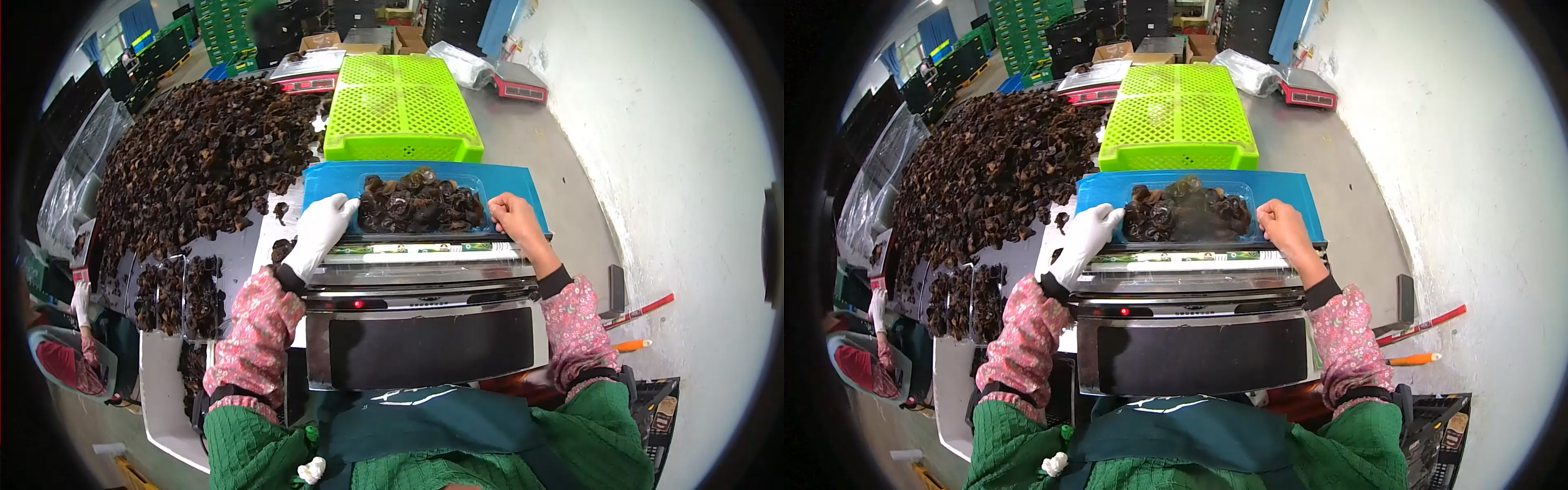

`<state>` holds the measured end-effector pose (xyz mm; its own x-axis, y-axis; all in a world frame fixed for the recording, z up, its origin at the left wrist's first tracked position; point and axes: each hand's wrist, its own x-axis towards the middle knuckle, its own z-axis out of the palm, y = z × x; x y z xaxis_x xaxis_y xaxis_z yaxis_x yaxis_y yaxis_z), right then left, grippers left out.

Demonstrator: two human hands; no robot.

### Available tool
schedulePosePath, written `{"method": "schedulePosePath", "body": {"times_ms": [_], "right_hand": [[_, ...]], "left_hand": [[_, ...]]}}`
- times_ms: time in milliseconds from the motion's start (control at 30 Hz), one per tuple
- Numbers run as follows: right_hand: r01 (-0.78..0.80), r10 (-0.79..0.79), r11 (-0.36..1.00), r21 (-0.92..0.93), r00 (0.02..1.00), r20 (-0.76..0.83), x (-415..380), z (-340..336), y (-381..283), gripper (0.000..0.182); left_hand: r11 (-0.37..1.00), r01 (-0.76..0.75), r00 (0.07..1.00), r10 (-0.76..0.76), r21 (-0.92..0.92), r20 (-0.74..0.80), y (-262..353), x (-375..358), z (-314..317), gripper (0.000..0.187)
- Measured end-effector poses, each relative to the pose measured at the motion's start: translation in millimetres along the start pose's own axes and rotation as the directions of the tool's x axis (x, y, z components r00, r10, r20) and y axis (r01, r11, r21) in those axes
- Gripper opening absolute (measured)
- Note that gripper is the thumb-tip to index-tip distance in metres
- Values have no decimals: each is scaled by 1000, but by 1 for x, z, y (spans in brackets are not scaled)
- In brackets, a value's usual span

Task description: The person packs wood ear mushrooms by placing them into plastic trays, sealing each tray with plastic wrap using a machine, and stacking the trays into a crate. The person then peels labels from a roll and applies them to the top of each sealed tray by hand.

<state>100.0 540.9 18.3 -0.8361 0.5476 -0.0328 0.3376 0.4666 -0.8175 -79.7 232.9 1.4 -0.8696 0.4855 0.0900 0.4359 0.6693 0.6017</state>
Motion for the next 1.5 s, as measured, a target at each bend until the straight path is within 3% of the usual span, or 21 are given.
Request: {"method": "schedulePosePath", "body": {"times_ms": [100, 167, 233, 300, 333, 433, 533, 600, 667, 700, 733, 767, 833, 867, 967, 1000, 1100, 1200, 1267, 1400, 1500], "right_hand": [[254, -259, 958, -132, 965, -27, -18, -20, 7, 18], [376, -370, 877, -298, 926, 79, -37, -39, -3, 15], [533, -485, 747, -397, 846, 223, -48, -57, 3, 13], [602, -485, 630, -491, 798, 358, -60, -73, 1, 13], [637, -474, 562, -528, 771, 425, -64, -78, 2, 13], [611, -438, 625, -486, 790, 429, -61, -89, 3, 13], [589, -589, 657, -471, 791, 168, -30, -62, -21, 14], [584, -617, 757, -293, 786, -27, 0, -24, -44, 19], [479, -524, 820, -314, 849, -72, 32, 16, -59, 24], [414, -456, 829, -377, 890, -24, 49, 33, -66, 24], [351, -381, 826, -440, 924, 22, 61, 46, -70, 25], [348, -368, 844, -409, 929, 33, 70, 56, -67, 24], [350, -348, 869, -351, 935, 70, 82, 70, -70, 22], [396, -405, 860, -323, 913, 42, 81, 72, -71, 19], [466, -569, 746, -476, 817, -90, 70, 68, -77, 16], [535, -706, 601, -594, 703, -82, 66, 65, -79, 11], [677, -847, 317, -664, 517, 123, 44, 62, -89, 8], [769, -833, 170, -617, 446, 326, 32, 69, -86, 9], [782, -834, 215, -585, 459, 307, 29, 71, -82, 9], [756, -844, 272, -596, 484, 229, 34, 64, -74, 9], [731, -841, 444, -518, 540, 42, 44, 61, -69, 10]], "left_hand": [[991, -56, 986, 35, -125, -163, 10, -25, -22, 28], [978, -117, 967, 72, -175, -246, -5, -37, -30, 20], [966, -251, 923, 257, 57, -288, -30, -48, -36, 17], [975, -214, 957, 196, -62, -215, -34, -67, -40, 15], [958, -267, 940, 283, 105, -192, -45, -75, -41, 10], [949, -314, 944, 310, -18, -113, -39, -86, -53, 9], [965, -260, 957, 250, -47, -149, -39, -67, -46, 11], [962, -245, 962, 226, -122, -153, -20, -52, -44, 11], [923, -228, 973, 200, -312, -117, 7, -47, -39, 12], [908, -201, 980, 183, -367, -83, 19, -48, -38, 13], [917, -178, 984, 175, -358, -42, 32, -52, -41, 12], [897, -287, 958, 274, -335, -88, 33, -53, -37, 11], [893, -299, 954, 289, -336, -82, 22, -56, -35, 11], [934, -231, 972, 231, -271, -32, 25, -63, -46, 12], [898, -58, 998, 60, -436, -10, -16, -70, -49, 14], [891, -12, 1000, -1, -453, -27, -28, -74, -50, 16], [804, 64, 992, -115, -591, -50, -47, -81, -51, 16], [805, 25, 994, -84, -593, -72, -42, -86, -53, 17], [817, -46, 992, -31, -575, -122, -41, -88, -47, 17], [815, 59, 994, -104, -576, -45, -25, -91, -49, 14], [768, 79, 993, -116, -635, -17, -18, -90, -47, 14]]}}
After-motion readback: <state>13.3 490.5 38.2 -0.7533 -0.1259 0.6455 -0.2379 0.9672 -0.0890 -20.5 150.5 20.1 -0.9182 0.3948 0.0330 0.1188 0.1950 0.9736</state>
